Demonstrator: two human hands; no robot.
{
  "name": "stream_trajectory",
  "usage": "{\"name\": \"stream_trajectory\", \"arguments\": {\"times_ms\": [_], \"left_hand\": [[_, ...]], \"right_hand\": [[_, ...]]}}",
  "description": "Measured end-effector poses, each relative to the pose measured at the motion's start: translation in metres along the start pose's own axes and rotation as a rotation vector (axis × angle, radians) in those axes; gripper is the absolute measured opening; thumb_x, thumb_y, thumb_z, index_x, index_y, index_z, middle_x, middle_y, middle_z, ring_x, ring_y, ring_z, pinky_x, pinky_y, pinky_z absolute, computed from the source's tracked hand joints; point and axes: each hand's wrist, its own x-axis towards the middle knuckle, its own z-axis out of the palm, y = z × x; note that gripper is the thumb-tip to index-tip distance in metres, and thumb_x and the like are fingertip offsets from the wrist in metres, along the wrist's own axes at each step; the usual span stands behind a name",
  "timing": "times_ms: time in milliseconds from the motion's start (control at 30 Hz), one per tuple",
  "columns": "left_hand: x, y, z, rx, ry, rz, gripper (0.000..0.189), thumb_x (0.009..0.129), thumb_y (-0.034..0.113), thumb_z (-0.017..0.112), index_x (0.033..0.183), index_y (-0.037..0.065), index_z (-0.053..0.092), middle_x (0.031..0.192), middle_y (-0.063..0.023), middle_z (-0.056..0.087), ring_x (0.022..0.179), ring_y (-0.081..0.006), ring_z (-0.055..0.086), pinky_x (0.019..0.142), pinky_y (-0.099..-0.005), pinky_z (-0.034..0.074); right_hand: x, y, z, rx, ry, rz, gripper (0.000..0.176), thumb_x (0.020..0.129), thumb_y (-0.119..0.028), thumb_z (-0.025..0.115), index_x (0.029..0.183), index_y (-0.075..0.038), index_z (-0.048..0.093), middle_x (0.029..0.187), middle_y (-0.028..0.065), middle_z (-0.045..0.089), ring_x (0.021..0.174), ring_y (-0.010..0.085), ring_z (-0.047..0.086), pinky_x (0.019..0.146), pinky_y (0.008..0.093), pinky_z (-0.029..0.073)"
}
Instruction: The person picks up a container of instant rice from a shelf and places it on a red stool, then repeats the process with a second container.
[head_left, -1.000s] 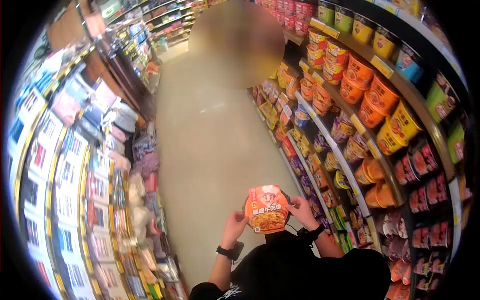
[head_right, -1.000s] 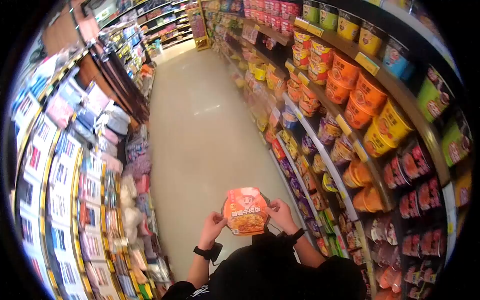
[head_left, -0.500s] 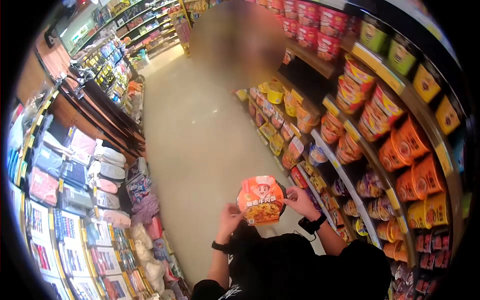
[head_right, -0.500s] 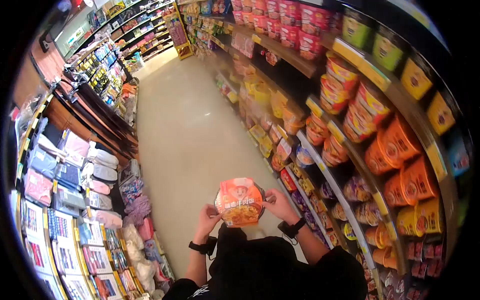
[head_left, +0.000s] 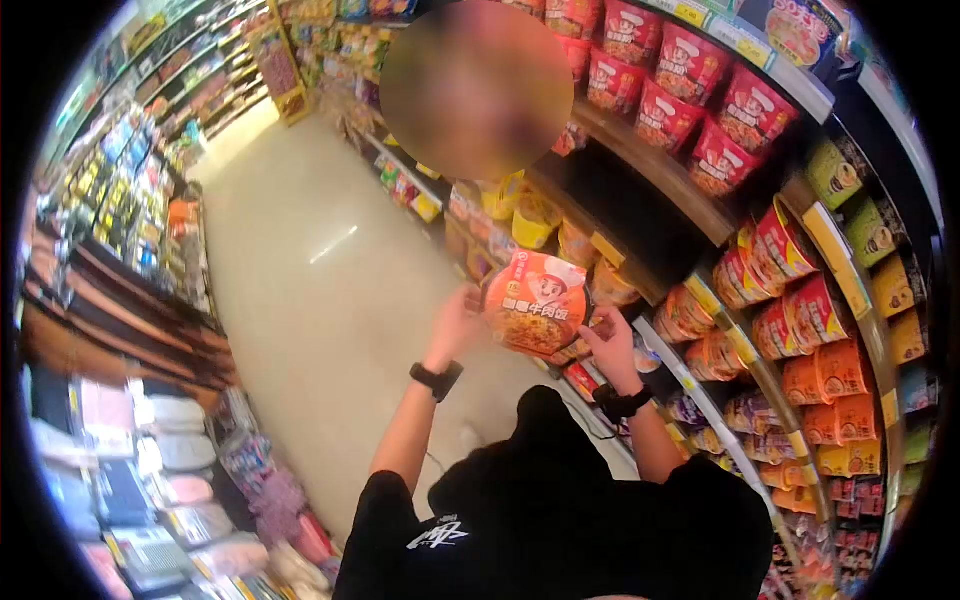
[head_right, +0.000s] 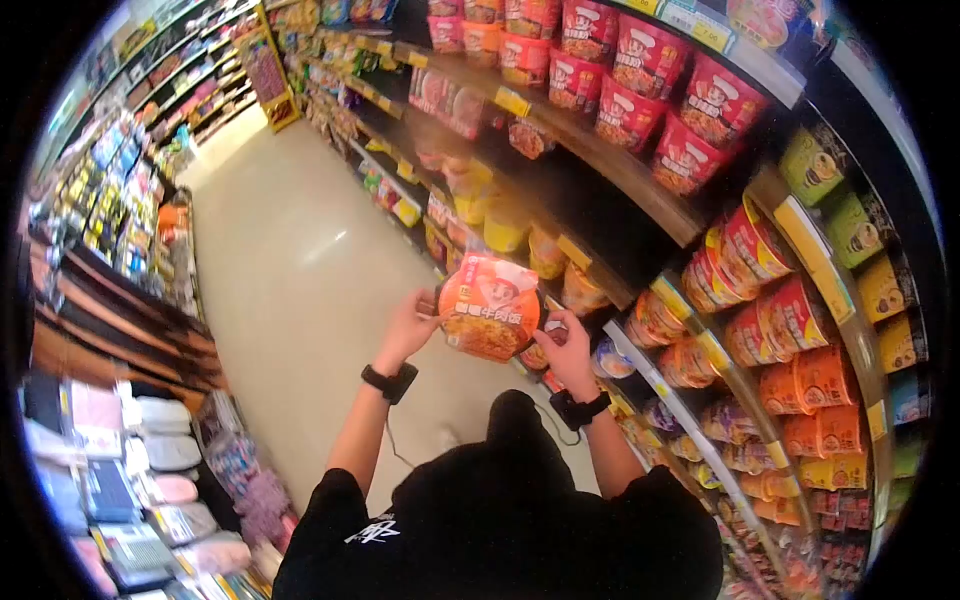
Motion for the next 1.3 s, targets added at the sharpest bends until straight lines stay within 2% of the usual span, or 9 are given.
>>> {"name": "stream_trajectory", "arguments": {"times_ms": [67,167,300,367,667,900,967,1233,1300], "left_hand": [[0.065,0.013,-0.014,0.114,-0.069,0.007,0.033,0.074,0.018,0.075,0.096,0.002,0.056,0.082,-0.0078,0.063,0.076,-0.0166,0.061,0.068,-0.0304,0.05],[0.156,-0.012,-0.009,0.069,-0.049,0.206,0.034,0.07,0.021,0.077,0.093,0.003,0.059,0.079,-0.0094,0.063,0.071,-0.0196,0.061,0.064,-0.0309,0.049],[0.266,0.0,-0.019,-0.061,-0.16,0.218,0.029,0.071,0.016,0.076,0.089,0.002,0.058,0.076,-0.0073,0.062,0.066,-0.0159,0.059,0.062,-0.0284,0.049],[0.301,0.001,-0.018,-0.184,-0.274,0.143,0.026,0.073,0.005,0.073,0.09,0.0,0.055,0.077,-0.0044,0.061,0.068,-0.0112,0.059,0.061,-0.0245,0.048],[0.443,-0.03,0.021,-0.127,-0.18,0.357,0.025,0.073,0.011,0.076,0.085,0.001,0.056,0.079,-0.0037,0.06,0.07,-0.0095,0.058,0.061,-0.0243,0.047],[0.505,-0.035,0.04,-0.082,-0.2,0.424,0.034,0.067,0.017,0.079,0.087,-0.002,0.06,0.079,-0.0101,0.063,0.068,-0.02,0.062,0.061,-0.031,0.049],[0.522,-0.049,0.044,-0.01,-0.171,0.439,0.031,0.063,0.02,0.08,0.08,0.0,0.063,0.076,-0.0101,0.064,0.068,-0.0213,0.064,0.062,-0.0318,0.05],[0.531,-0.065,0.032,0.05,-0.216,0.492,0.03,0.067,0.018,0.078,0.082,0.001,0.06,0.076,-0.0116,0.061,0.069,-0.0244,0.061,0.063,-0.0326,0.048],[0.529,-0.06,0.029,0.082,-0.235,0.452,0.03,0.067,0.019,0.078,0.083,0.001,0.06,0.078,-0.0118,0.062,0.07,-0.0245,0.061,0.064,-0.0327,0.048]], "right_hand": [[0.04,-0.029,0.011,-0.01,0.068,0.109,0.026,0.077,-0.003,0.067,0.098,-0.001,0.051,0.084,0.0037,0.059,0.069,0.0073,0.057,0.061,0.0224,0.046],[0.105,-0.037,0.022,-0.218,0.225,-0.147,0.026,0.077,-0.004,0.068,0.098,-0.002,0.053,0.085,0.0042,0.06,0.068,0.0081,0.057,0.06,0.023,0.046],[0.204,-0.034,0.025,-0.171,0.279,-0.222,0.027,0.077,-0.006,0.068,0.099,-0.001,0.054,0.085,0.007,0.062,0.066,0.01,0.058,0.059,0.0251,0.046],[0.231,-0.033,0.026,-0.167,0.317,-0.22,0.027,0.076,-0.007,0.068,0.098,0.0,0.054,0.087,0.009,0.063,0.065,0.0118,0.059,0.059,0.0263,0.046],[0.335,-0.022,0.035,-0.493,0.493,-0.234,0.029,0.077,-0.006,0.068,0.102,-0.001,0.055,0.087,0.01,0.061,0.062,0.0151,0.06,0.057,0.0277,0.046],[0.399,0.029,0.039,-0.831,0.625,-0.346,0.029,0.075,-0.013,0.07,0.1,-0.002,0.06,0.072,0.0126,0.061,0.064,0.0211,0.059,0.06,0.0345,0.046],[0.394,0.005,0.056,-0.713,0.589,-0.151,0.026,0.075,-0.013,0.07,0.096,0.001,0.059,0.076,0.0151,0.063,0.066,0.0239,0.061,0.06,0.0343,0.046],[0.399,0.029,0.075,-0.8,0.706,0.053,0.028,0.077,-0.015,0.069,0.096,0.002,0.058,0.079,0.0174,0.064,0.069,0.0268,0.063,0.06,0.0332,0.048],[0.396,0.019,0.08,-0.85,0.745,-0.122,0.028,0.078,-0.014,0.069,0.098,0.001,0.058,0.082,0.0162,0.064,0.069,0.025,0.063,0.06,0.0318,0.048]]}}
